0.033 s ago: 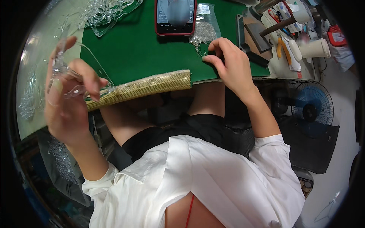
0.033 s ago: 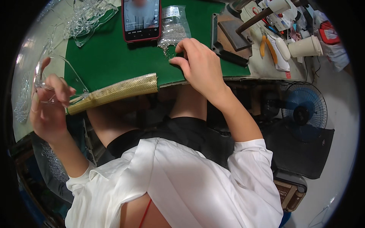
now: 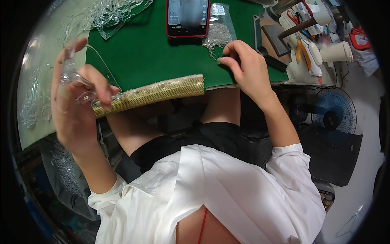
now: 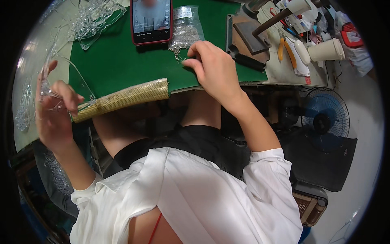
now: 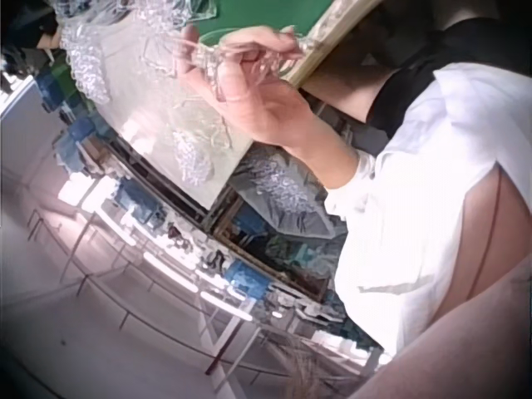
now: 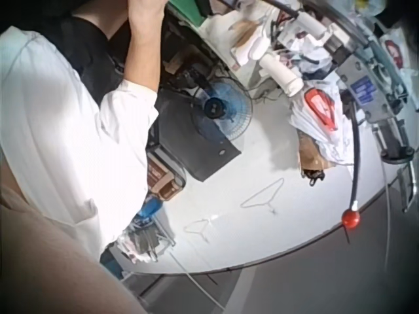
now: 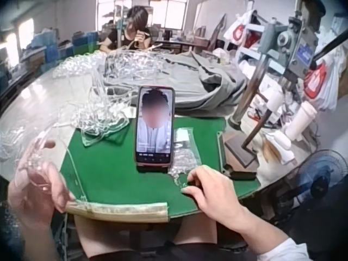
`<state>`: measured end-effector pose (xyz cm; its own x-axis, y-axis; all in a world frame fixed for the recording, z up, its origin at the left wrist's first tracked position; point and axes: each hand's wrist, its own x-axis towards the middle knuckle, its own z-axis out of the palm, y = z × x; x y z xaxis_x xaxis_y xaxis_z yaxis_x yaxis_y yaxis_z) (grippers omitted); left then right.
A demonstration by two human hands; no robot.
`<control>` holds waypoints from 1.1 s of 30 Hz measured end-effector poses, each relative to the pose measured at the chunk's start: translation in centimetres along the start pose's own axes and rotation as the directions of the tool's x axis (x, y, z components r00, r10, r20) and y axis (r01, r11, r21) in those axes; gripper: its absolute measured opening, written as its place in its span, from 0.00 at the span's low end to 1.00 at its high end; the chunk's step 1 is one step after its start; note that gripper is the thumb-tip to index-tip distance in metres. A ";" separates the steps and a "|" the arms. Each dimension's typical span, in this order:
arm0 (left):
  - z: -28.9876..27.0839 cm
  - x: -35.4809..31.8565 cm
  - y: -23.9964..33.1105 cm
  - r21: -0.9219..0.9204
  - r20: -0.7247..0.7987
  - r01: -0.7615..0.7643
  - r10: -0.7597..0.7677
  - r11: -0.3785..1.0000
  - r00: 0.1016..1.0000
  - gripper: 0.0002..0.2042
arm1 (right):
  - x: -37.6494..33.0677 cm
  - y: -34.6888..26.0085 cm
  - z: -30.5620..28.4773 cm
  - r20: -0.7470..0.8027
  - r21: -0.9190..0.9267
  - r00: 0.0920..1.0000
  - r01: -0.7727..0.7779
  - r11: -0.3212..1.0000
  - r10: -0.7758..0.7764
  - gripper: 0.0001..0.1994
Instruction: The person assembles clear eyeglass frames by inserting small metal components into the frame arms. They repeatedly pick up frames, insert the parts, and place the frames on the table.
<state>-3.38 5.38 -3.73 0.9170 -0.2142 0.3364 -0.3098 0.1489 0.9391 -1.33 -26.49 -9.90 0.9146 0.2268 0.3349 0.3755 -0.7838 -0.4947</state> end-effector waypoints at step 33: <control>4.2 -0.5 -2.2 0.219 0.028 -0.208 0.207 0.953 0.978 0.33 | -0.1 0.9 -1.2 0.209 -0.072 0.953 0.240 0.968 -0.221 0.06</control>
<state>-4.17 1.11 -5.66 0.8257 -0.2057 0.5253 -0.5410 -0.0248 0.8406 -1.23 -27.88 -9.44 0.8196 0.5102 0.2607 0.5725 -0.7459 -0.3404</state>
